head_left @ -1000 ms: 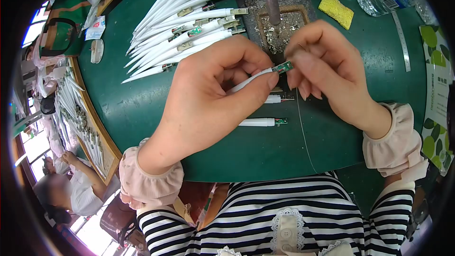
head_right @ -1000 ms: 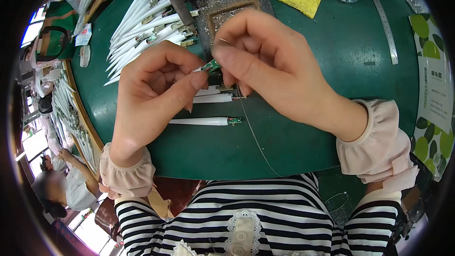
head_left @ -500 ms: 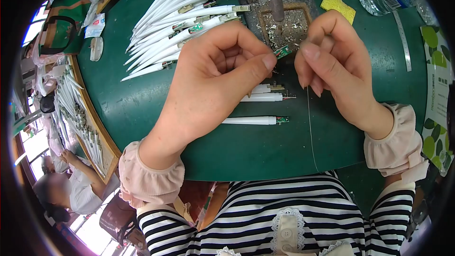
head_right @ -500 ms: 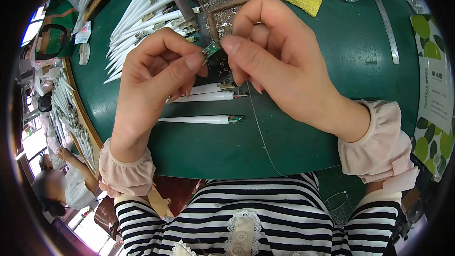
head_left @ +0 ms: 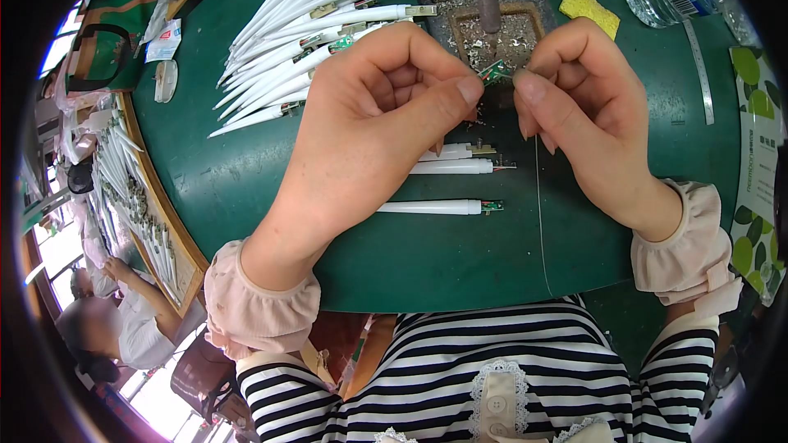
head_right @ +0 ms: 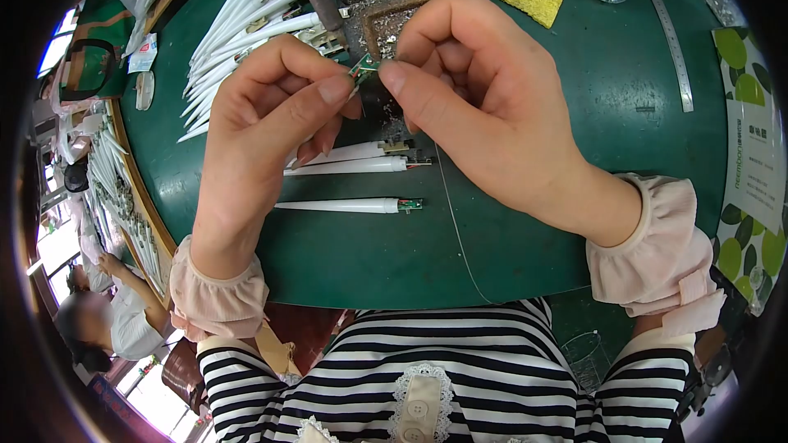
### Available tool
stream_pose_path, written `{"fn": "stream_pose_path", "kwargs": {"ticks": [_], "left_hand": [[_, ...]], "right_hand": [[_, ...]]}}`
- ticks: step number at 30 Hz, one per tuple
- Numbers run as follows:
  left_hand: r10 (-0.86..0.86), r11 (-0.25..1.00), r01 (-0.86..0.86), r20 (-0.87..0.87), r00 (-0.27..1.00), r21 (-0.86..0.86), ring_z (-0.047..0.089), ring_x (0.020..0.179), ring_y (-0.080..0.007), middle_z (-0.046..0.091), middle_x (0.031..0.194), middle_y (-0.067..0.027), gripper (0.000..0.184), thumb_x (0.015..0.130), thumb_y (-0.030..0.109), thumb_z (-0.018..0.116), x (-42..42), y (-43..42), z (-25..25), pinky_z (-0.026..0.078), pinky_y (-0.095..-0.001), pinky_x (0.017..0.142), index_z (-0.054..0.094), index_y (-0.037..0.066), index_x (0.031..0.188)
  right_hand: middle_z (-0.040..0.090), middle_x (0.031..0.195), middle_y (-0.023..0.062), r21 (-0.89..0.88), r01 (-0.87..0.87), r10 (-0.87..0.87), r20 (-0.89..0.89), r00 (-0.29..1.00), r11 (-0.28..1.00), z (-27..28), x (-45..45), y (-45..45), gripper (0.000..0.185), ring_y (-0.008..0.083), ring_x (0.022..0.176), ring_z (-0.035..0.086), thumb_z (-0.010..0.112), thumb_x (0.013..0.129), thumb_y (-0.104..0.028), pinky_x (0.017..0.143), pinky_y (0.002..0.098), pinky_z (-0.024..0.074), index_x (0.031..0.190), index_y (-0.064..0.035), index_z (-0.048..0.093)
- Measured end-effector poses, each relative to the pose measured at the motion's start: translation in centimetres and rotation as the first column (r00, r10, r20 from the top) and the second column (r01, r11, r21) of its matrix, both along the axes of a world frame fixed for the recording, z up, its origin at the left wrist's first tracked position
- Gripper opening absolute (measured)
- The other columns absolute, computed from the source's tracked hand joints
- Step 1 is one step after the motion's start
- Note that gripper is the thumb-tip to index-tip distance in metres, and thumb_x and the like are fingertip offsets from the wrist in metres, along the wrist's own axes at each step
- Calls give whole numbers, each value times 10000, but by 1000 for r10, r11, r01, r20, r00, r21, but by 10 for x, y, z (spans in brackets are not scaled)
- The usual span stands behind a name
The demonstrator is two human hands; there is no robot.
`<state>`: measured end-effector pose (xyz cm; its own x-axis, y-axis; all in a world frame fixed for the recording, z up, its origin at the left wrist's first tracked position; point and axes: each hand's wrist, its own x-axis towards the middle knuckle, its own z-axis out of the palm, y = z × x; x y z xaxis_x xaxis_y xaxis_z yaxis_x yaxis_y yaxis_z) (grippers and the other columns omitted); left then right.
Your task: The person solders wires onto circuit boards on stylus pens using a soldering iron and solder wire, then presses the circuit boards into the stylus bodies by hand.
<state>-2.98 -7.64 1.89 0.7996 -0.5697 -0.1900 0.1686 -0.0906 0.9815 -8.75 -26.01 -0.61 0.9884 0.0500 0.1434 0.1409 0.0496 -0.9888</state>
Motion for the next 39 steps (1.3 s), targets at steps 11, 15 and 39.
{"fn": "stream_pose_path", "kwargs": {"ticks": [11, 15, 39], "left_hand": [[37, 998, -33, 68, 997, -51, 484, 536, -43, 645, 744, -60, 86, 873, 111, 606, 1, -2, 2, 319, -169, 454, 577, 30, 881], [45, 997, -40, 86, 995, -61, 485, 537, -42, 646, 746, -63, 86, 873, 108, 606, 1, -3, 2, 321, -168, 456, 575, 29, 888], [35, 999, -36, 89, 995, 5, 472, 543, -37, 637, 737, -36, 78, 865, 105, 609, 4, -1, -3, 317, -169, 462, 594, 30, 877]], "right_hand": [[561, 707, 42, -18, 50, -48, 97, 994, 999, 1, 5, 4, 98, 47, 570, 490, 527, 922, -95, 470, 167, 358, 937, -30, 455], [562, 707, 44, -38, 56, -50, 131, 990, 998, 0, 6, 4, 102, 47, 560, 483, 525, 924, -96, 469, 167, 356, 946, -31, 450], [532, 739, -23, -347, 81, -51, 93, 994, 934, 5, -7, -1, 278, 16, 615, 441, 581, 848, 38, 546, 159, 337, 1124, 38, 545]]}}
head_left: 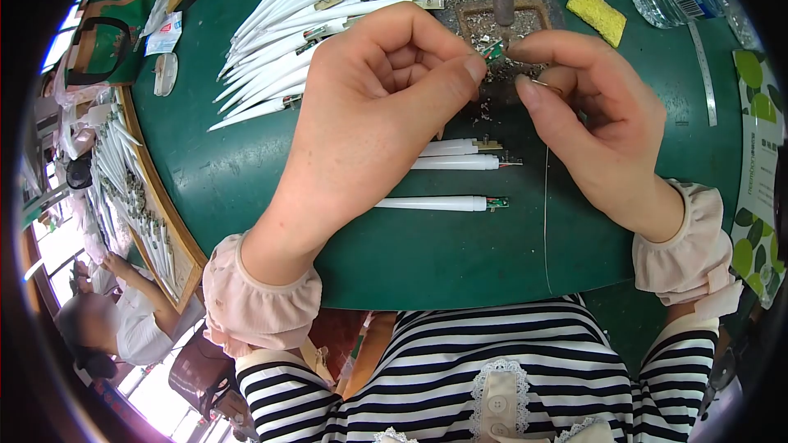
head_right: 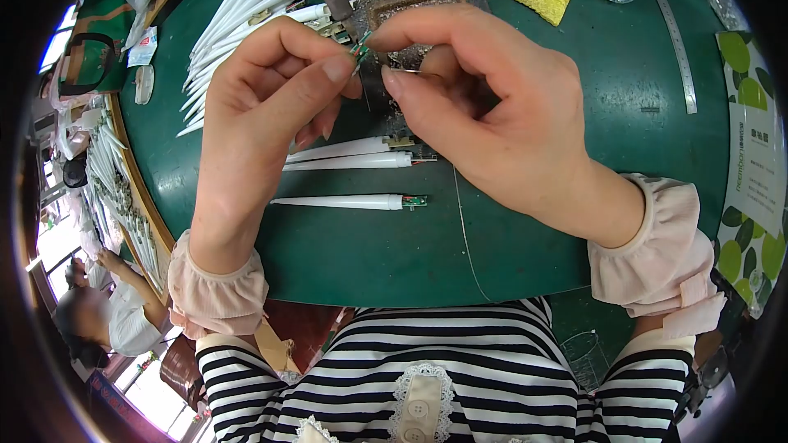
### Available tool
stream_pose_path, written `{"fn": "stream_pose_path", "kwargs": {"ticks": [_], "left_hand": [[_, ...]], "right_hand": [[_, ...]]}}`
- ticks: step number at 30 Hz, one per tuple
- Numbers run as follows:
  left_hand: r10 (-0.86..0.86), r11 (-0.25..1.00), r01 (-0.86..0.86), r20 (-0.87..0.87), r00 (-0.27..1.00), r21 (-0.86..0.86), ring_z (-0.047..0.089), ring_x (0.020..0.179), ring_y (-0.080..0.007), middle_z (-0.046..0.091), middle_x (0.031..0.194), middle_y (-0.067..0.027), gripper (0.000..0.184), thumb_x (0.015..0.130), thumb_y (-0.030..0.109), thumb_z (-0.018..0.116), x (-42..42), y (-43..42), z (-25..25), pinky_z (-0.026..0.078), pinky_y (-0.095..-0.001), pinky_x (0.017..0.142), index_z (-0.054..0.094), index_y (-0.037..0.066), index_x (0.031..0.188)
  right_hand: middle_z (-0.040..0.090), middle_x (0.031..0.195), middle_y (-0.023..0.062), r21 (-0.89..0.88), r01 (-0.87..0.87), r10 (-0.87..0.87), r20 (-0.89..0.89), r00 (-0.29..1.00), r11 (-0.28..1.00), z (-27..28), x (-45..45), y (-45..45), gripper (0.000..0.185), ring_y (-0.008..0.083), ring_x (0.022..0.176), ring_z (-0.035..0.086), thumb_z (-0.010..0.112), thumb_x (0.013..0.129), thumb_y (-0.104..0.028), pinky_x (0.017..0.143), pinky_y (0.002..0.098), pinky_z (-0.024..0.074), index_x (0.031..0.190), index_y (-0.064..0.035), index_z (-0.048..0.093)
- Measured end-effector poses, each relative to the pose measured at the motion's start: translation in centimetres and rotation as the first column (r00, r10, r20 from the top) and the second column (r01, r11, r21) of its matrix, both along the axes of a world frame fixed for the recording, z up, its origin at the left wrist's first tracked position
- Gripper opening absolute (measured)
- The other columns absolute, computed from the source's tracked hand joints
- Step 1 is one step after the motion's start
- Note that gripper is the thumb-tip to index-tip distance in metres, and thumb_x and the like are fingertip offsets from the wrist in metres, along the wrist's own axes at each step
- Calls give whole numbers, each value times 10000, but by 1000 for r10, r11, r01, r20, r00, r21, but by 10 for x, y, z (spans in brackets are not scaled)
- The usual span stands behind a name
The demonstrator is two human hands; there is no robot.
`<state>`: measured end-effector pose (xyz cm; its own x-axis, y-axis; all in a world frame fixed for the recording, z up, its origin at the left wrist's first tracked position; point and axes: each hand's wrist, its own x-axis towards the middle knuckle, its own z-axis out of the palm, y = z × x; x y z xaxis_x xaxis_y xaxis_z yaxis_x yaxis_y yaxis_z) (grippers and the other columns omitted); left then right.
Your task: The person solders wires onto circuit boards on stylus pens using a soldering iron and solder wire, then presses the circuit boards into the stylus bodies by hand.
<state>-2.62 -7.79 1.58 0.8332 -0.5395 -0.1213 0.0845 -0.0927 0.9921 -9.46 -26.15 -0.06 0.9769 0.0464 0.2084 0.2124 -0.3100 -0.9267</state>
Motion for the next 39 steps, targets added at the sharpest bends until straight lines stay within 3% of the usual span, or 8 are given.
{"fn": "stream_pose_path", "kwargs": {"ticks": [4, 7, 10, 13, 19, 28, 39], "left_hand": [[-3, 999, 3, 7, 1000, 34, 477, 546, -37, 636, 738, -32, 72, 863, 99, 610, 0, -1, 0, 319, -166, 462, 594, 30, 879], [-1, 999, 1, 7, 1000, 36, 479, 543, -34, 635, 738, -30, 67, 865, 95, 607, -1, -1, 0, 317, -161, 455, 593, 31, 879], [-8, 1000, 8, -18, 1000, 26, 477, 532, -31, 633, 736, -28, 66, 868, 95, 604, -1, -2, 0, 312, -156, 441, 591, 31, 875], [-8, 1000, 7, -56, 998, -8, 474, 520, -31, 631, 733, -28, 72, 871, 99, 603, 0, -2, 0, 307, -155, 430, 587, 30, 871], [5, 1000, -7, -61, 998, -25, 469, 510, -37, 629, 729, -37, 81, 873, 106, 604, 0, -2, 0, 299, -159, 420, 583, 28, 870], [-1, 995, -13, -142, 990, -96, 445, 483, -51, 628, 734, -66, 101, 871, 123, 610, 0, -2, 6, 282, -167, 406, 577, 28, 866], [-5, 993, -13, -157, 988, -115, 433, 478, -54, 611, 728, -69, 119, 873, 146, 602, 1, -3, 4, 263, -172, 393, 570, 33, 851]], "right_hand": [[531, 725, -25, -85, 19, -15, 42, 999, 996, 2, 0, 1, 274, 15, 615, 444, 583, 846, 35, 554, 159, 348, 1119, 34, 557], [537, 730, -23, -36, 27, -27, 0, 1000, 999, 1, 0, 1, 265, 16, 616, 449, 586, 847, 28, 556, 156, 355, 1111, 38, 562], [549, 725, 0, -71, 1, 4, 73, 997, 997, -3, 2, -2, 259, 24, 593, 457, 565, 878, -29, 538, 162, 361, 1127, 32, 529], [565, 715, 25, 297, -37, 30, 29, 999, 954, -5, 4, 0, 197, 34, 558, 460, 524, 915, -97, 499, 166, 349, 1079, 8, 492], [584, 708, 44, 287, -25, 53, -90, 994, 958, -3, 11, 1, 103, 35, 528, 466, 492, 942, -134, 453, 151, 322, 956, -39, 453], [591, 709, 54, 310, -71, 75, -1, 997, 948, -4, 15, 6, 112, 38, 517, 476, 502, 943, -130, 442, 155, 336, 968, -32, 454], [589, 704, 57, 307, 0, 12, -35, 999, 952, -4, 13, 7, 123, 42, 515, 481, 497, 947, -145, 432, 157, 337, 964, -32, 451]]}}
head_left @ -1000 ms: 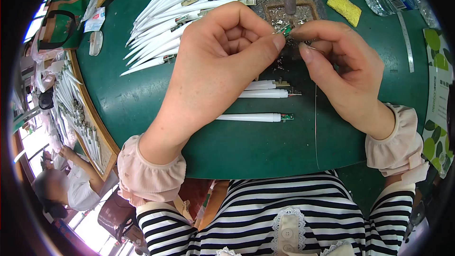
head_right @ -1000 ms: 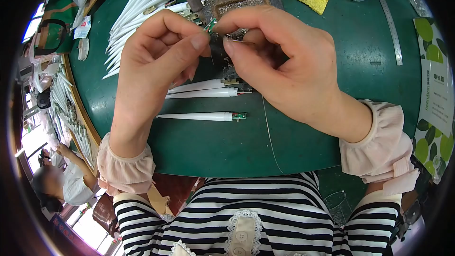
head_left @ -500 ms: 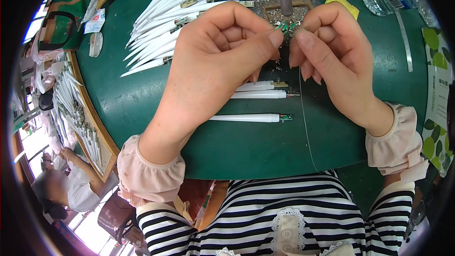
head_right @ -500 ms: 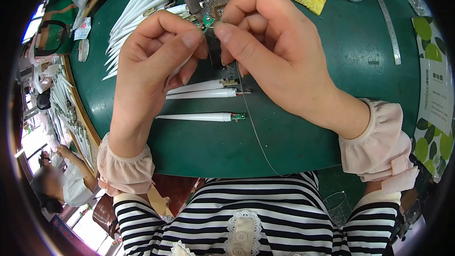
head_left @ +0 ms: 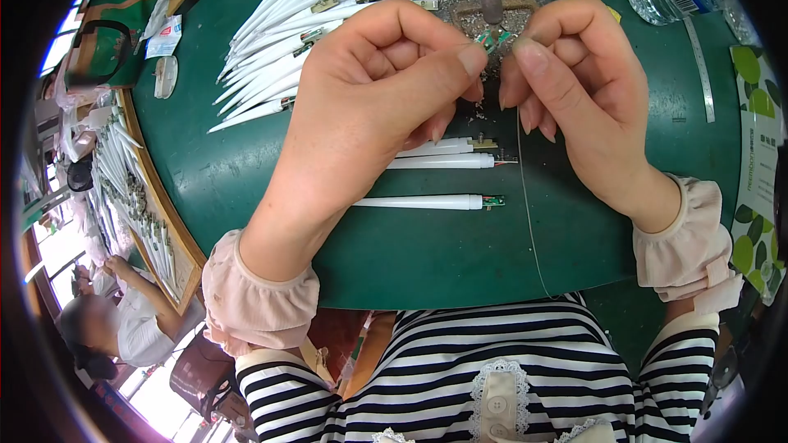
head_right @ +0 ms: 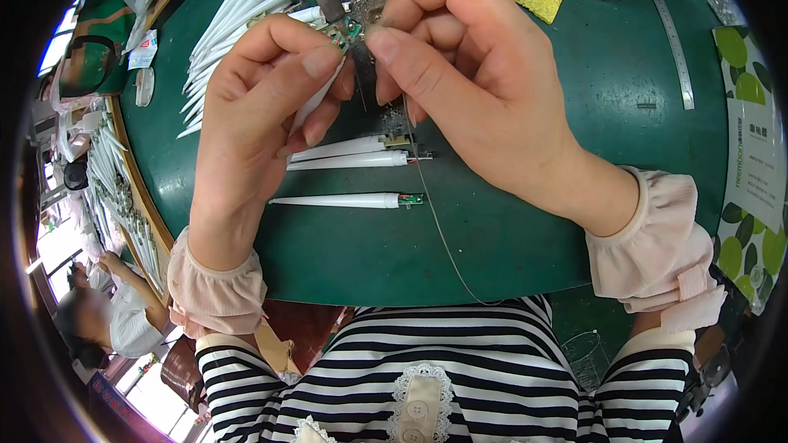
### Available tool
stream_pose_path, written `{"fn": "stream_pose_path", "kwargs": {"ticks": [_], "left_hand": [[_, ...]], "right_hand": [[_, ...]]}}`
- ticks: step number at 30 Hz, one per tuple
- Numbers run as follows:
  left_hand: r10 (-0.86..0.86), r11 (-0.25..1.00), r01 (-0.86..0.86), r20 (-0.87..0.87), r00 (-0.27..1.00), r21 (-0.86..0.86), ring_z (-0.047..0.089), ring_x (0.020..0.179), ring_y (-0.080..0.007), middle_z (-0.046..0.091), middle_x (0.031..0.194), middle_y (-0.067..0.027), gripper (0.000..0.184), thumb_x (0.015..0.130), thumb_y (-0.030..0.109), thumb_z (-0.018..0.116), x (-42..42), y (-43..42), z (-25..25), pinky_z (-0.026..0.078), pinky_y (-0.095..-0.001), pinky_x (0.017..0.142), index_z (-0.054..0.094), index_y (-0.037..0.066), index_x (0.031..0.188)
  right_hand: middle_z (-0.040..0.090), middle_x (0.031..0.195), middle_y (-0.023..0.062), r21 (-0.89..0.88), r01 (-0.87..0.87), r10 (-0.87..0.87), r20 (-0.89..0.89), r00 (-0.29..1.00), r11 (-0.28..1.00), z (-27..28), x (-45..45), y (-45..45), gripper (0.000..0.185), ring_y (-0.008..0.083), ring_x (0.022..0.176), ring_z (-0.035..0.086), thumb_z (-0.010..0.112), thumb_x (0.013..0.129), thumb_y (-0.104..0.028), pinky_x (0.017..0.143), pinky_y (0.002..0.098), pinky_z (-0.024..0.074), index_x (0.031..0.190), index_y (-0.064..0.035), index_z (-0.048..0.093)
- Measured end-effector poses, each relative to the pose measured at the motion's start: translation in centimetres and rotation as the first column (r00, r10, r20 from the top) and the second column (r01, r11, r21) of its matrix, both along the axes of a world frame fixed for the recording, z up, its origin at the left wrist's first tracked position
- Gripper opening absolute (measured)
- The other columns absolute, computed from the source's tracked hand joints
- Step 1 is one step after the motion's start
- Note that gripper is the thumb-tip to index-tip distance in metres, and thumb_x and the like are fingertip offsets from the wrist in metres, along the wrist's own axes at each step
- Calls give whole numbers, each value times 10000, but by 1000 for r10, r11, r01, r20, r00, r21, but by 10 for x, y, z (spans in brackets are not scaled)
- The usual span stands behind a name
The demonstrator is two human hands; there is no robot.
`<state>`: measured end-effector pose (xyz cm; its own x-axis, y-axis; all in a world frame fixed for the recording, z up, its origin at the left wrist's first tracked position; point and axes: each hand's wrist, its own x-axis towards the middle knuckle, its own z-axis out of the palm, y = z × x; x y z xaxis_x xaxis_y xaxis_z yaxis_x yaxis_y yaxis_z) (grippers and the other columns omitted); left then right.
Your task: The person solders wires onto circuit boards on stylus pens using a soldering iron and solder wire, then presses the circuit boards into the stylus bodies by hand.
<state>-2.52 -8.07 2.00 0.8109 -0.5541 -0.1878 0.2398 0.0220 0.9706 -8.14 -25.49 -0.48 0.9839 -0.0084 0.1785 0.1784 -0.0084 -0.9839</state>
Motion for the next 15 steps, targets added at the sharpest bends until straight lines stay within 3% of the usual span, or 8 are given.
{"fn": "stream_pose_path", "kwargs": {"ticks": [4, 9, 12, 15], "left_hand": [[-22, 999, 25, -68, 997, 38, 434, 479, -53, 610, 729, -69, 103, 875, 133, 592, 2, 3, 2, 262, -172, 395, 568, 36, 849], [-54, 997, 58, -72, 996, 52, 435, 487, -50, 612, 735, -61, 85, 874, 111, 583, 0, 4, 1, 262, -175, 397, 566, 35, 841], [-70, 996, 74, -75, 995, 58, 469, 520, -49, 608, 730, -50, 57, 849, 73, 610, -2, 4, 1, 314, -172, 425, 573, 29, 852], [-217, 947, 177, 126, 968, 268, 508, 564, -51, 601, 723, -43, 78, 815, 30, 637, -13, 6, -1, 376, -176, 473, 582, 29, 870]], "right_hand": [[587, 700, 57, 55, -41, 37, 58, 998, 998, -5, 3, -4, 147, 43, 515, 482, 490, 953, -175, 430, 159, 339, 956, -35, 447], [555, 666, 38, 65, -26, 29, -38, 999, 998, -3, 2, -7, 146, 34, 491, 436, 477, 959, -195, 421, 159, 308, 931, -57, 437], [514, 637, 17, 95, -41, 49, -86, 995, 995, -2, 0, -9, 139, 28, 476, 389, 472, 961, -193, 421, 160, 284, 920, -69, 423], [515, 613, 1, 157, -36, 54, -112, 992, 987, -3, -2, -10, 128, 16, 459, 362, 500, 948, -162, 420, 165, 263, 913, -61, 430]]}}
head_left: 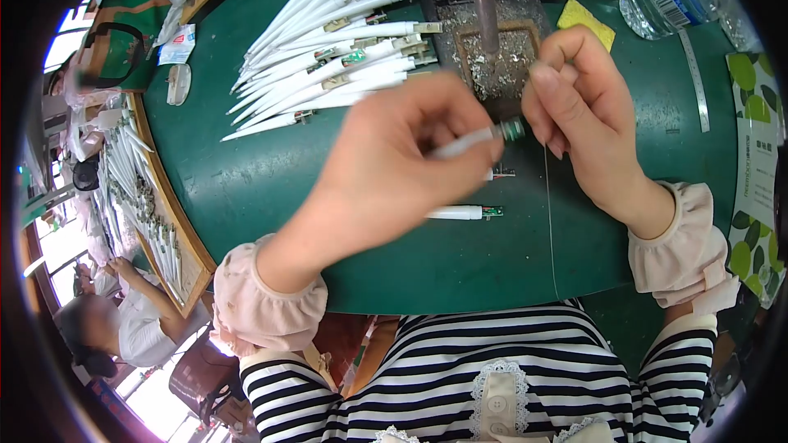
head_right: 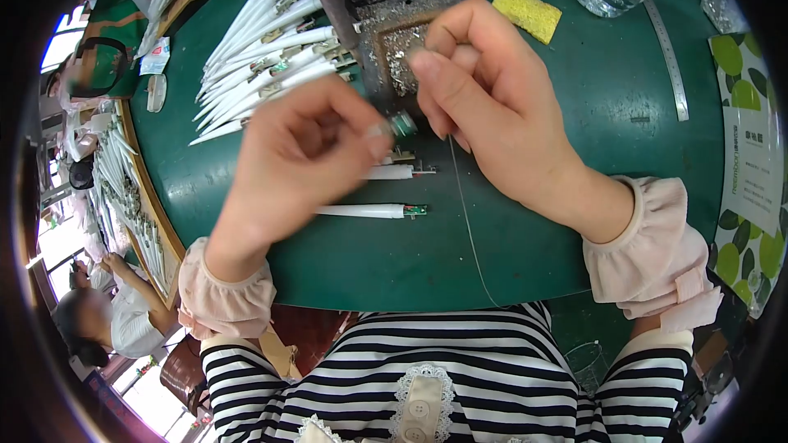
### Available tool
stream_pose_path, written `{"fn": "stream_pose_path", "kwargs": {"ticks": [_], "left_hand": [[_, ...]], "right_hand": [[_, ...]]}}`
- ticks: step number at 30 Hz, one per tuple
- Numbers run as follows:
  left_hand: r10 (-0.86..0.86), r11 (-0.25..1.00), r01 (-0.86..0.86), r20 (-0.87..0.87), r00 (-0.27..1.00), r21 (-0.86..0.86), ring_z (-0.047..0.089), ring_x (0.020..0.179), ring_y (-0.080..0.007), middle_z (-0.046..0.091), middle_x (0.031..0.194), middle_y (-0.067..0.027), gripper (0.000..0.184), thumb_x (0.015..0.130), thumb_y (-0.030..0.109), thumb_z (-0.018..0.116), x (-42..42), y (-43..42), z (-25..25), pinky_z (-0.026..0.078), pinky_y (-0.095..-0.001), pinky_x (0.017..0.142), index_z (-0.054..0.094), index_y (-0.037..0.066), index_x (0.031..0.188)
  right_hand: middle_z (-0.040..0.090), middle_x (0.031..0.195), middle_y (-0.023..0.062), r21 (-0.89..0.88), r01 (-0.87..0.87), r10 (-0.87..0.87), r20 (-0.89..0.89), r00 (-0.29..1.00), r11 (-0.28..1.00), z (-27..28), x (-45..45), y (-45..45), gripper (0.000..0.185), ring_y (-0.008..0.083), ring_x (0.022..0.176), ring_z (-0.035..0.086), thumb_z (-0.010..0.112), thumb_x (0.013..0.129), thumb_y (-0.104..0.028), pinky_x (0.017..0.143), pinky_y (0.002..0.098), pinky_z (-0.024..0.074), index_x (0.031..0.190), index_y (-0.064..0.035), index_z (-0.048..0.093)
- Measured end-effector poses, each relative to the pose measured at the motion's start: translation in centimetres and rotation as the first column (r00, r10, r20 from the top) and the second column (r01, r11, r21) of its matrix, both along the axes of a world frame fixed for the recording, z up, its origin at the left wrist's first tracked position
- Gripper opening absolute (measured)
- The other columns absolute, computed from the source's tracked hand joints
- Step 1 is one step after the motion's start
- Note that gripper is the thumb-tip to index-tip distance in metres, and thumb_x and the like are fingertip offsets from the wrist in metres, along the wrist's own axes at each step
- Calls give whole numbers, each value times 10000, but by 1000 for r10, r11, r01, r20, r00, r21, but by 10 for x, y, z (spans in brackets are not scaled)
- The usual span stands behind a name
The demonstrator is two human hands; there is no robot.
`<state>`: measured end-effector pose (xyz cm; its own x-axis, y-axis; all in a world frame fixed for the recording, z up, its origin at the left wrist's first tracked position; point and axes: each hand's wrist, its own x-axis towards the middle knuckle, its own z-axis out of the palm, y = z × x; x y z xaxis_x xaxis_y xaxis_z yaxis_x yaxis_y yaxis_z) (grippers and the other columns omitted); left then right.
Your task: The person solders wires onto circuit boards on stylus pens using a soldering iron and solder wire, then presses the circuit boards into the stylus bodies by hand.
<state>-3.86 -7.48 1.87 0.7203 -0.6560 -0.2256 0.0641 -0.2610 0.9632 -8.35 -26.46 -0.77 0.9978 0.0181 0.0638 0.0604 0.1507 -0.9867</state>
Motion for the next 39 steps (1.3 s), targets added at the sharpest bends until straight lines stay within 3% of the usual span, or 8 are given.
{"fn": "stream_pose_path", "kwargs": {"ticks": [4, 10, 17, 23, 25, 27, 29, 39], "left_hand": [[-241, 964, 152, 471, 848, 219, 574, 568, -124, 595, 715, -52, 102, 738, 39, 671, -16, -2, 5, 459, -251, 511, 595, 26, 805], [-280, 959, 140, 756, 591, 246, 594, 630, -245, 559, 701, -72, 149, 672, 54, 689, -24, -3, -6, 474, -335, 519, 567, 60, 756], [-331, 941, 120, 799, 502, 315, 535, 800, -238, 541, 850, -64, 191, 619, 58, 699, -19, -3, -7, 462, -334, 656, 554, 55, 743], [-355, 932, 196, 668, 654, 304, 529, 847, -293, 545, 886, -95, 239, 652, 100, 733, 0, 4, 11, 436, -382, 743, 585, 37, 830], [-263, 944, 4, 745, 613, 330, 524, 874, -312, 549, 921, -111, 284, 669, 117, 744, 18, 14, 21, 430, -391, 761, 592, 30, 893], [-256, 854, -320, 866, 429, 411, 508, 862, -303, 540, 912, -110, 303, 672, 74, 726, 34, 23, 26, 415, -384, 750, 579, 31, 933], [-297, 772, -458, 887, 354, 442, 498, 827, -289, 536, 890, -105, 267, 675, 48, 709, 45, 32, 23, 410, -379, 723, 585, 31, 912], [-220, 891, -297, 899, 378, 343, 605, 842, -282, 653, 897, -90, 145, 739, 26, 673, 42, 27, 20, 466, -365, 751, 620, 25, 874]], "right_hand": [[518, 604, -7, 8, 28, -28, -8, 1000, 1000, -2, -2, -1, 121, 9, 455, 360, 516, 939, -142, 423, 166, 262, 910, -56, 435], [507, 609, -13, 16, 31, -31, -37, 999, 999, 1, -4, 0, 108, 5, 470, 367, 517, 932, -116, 427, 166, 264, 902, -60, 430], [485, 689, -5, 27, -14, 16, -53, 998, 1000, 4, -5, -2, 104, 24, 551, 445, 512, 934, -96, 468, 170, 326, 911, -52, 420], [477, 710, -1, 38, -46, 49, -61, 997, 998, 6, -5, -5, 102, 42, 596, 483, 506, 936, -87, 513, 185, 372, 915, -40, 419], [479, 704, -1, 48, -61, 64, -63, 996, 997, 5, -5, -4, 102, 42, 594, 482, 508, 935, -88, 513, 184, 368, 912, -40, 420], [480, 696, 0, 43, -71, 73, -67, 995, 997, 5, -5, -4, 104, 41, 592, 481, 510, 934, -90, 513, 184, 363, 909, -40, 422], [482, 687, 0, 18, -75, 76, -74, 994, 997, 7, -6, -4, 107, 41, 589, 480, 512, 933, -92, 513, 182, 358, 907, -39, 423], [497, 679, 3, 10, -88, 89, -92, 992, 996, 6, -6, -1, 115, 39, 564, 473, 529, 925, -99, 500, 184, 345, 895, -42, 433]]}}
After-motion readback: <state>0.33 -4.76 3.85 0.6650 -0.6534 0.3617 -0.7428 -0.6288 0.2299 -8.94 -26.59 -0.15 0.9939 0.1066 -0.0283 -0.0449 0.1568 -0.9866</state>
